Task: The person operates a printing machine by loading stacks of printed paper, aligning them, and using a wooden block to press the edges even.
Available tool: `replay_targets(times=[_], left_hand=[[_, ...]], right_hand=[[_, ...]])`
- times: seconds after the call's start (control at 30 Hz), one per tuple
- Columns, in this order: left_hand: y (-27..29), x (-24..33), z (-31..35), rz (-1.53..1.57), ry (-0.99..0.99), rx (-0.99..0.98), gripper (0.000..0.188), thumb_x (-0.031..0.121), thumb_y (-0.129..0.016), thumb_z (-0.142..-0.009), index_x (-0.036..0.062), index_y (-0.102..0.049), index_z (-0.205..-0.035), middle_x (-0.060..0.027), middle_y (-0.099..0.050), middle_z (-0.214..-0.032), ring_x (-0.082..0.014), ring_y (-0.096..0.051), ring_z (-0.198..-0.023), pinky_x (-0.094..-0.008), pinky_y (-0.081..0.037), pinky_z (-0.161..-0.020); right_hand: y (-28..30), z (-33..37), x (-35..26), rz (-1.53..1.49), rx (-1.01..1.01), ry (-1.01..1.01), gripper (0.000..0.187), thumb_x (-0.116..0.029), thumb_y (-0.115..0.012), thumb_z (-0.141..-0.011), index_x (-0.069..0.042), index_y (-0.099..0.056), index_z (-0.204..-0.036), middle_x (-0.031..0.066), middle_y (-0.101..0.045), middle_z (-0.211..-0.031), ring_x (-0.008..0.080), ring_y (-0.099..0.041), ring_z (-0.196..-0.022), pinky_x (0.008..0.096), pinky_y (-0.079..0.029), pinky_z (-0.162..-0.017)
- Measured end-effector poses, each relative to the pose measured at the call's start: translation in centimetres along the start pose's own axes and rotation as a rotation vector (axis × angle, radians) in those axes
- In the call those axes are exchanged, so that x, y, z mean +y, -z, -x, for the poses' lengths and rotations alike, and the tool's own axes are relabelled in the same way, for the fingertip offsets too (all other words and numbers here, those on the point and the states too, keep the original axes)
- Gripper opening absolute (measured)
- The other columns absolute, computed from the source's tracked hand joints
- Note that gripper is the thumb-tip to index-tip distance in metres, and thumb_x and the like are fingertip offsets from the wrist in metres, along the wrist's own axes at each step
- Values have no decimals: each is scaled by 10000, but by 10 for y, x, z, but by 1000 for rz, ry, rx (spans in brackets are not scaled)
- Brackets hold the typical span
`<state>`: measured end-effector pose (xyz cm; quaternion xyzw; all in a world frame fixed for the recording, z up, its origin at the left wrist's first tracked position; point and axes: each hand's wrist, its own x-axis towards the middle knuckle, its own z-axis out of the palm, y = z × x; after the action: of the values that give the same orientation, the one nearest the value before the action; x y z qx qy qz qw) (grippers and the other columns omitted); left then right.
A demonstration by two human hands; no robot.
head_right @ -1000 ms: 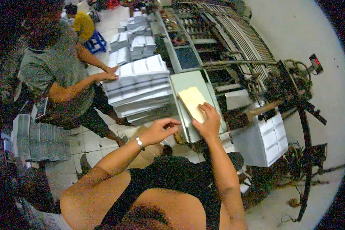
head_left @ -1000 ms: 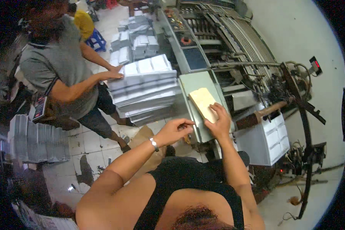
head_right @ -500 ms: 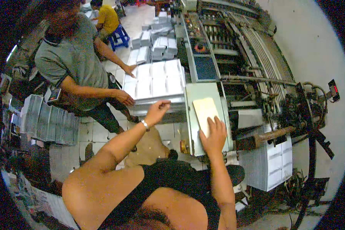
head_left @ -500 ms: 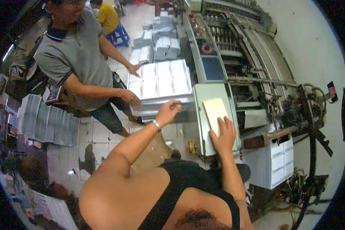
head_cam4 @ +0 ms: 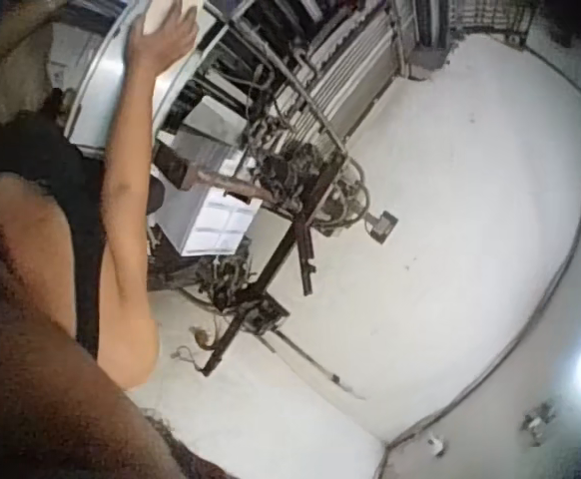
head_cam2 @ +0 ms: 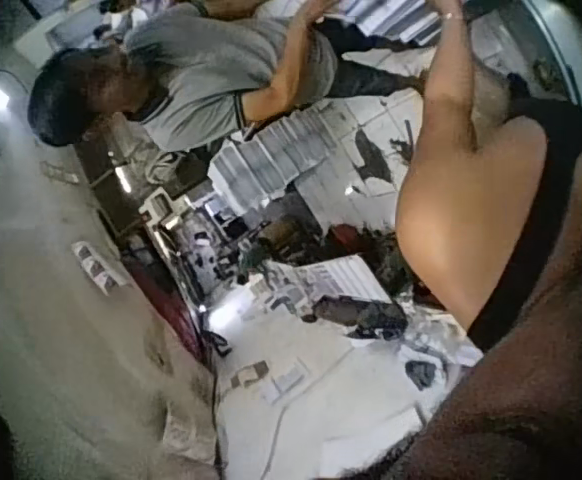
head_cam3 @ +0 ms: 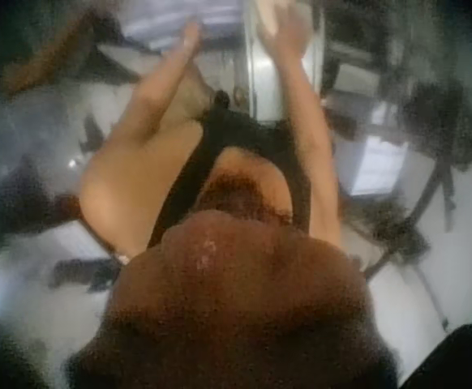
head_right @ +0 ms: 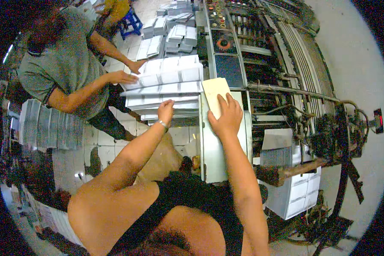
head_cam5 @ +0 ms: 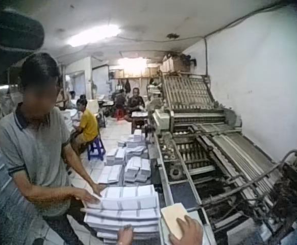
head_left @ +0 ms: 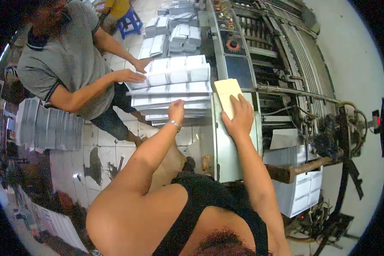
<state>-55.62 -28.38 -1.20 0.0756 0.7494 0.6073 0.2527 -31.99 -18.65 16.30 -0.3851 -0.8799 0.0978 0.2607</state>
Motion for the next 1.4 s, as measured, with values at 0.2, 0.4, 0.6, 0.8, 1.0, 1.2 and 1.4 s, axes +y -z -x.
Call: replay_targets(times=[0.2,0.4,0.6,0.8,1.0,1.2,1.4], left_hand=[[-36,23,20,394,84,8,324,213,-643,-879,23,-532,-1116,-48,-590,-813,-99,-502,-599,-245,-411,-526],[-37,23,27,524,317,137,375,328,-592,-896,11,-510,-1079,-62,-534,-826,-148,-558,-703,-259,-471,-562],[-40,3,-17,667,559,274,588,427,-524,-916,-27,-423,-1278,-169,-502,-1220,-256,-563,-995,-361,-490,-797],[-44,-5,-51,872,590,209,532,365,-434,-951,-1,-368,-1331,-168,-400,-1377,-329,-404,-1295,-453,-345,-1054],[-44,3,-52,994,562,257,507,276,-543,-898,-15,-412,-1291,-178,-484,-1302,-306,-408,-1281,-521,-261,-1093],[-40,30,-54,564,635,621,785,301,-597,-862,-111,-207,-1407,-212,-317,-1454,-352,-393,-1301,-423,-304,-1100],[31,8,-85,353,491,983,724,190,-595,-844,-124,-234,-1388,-273,-315,-1441,-392,-456,-1246,-447,-399,-1037]], right_hand=[[-2,-9,3,-5,-20,-11,631,-365,-704,-698,-155,-551,-1273,136,-451,-1377,341,-396,-1259,486,-292,-1044],[-4,-14,7,-50,-23,-23,646,-371,-715,-688,-163,-547,-1276,128,-452,-1376,338,-397,-1257,487,-291,-1037],[-5,-15,8,-35,-45,-35,661,-389,-717,-683,-171,-541,-1282,117,-450,-1377,330,-399,-1256,487,-291,-1036],[-4,-16,6,-31,-52,-31,662,-388,-721,-676,-173,-544,-1277,126,-455,-1365,330,-406,-1252,487,-296,-1035],[-6,-17,5,-17,-42,-24,662,-373,-728,-667,-172,-549,-1272,134,-460,-1360,338,-412,-1249,485,-307,-1034],[-4,-17,0,1,-54,-24,647,-341,-735,-664,-161,-556,-1259,136,-470,-1356,354,-415,-1249,492,-319,-1027],[-5,-17,-4,-5,-38,3,639,-329,-729,-663,-144,-561,-1251,145,-477,-1351,350,-435,-1235,497,-331,-1017]])
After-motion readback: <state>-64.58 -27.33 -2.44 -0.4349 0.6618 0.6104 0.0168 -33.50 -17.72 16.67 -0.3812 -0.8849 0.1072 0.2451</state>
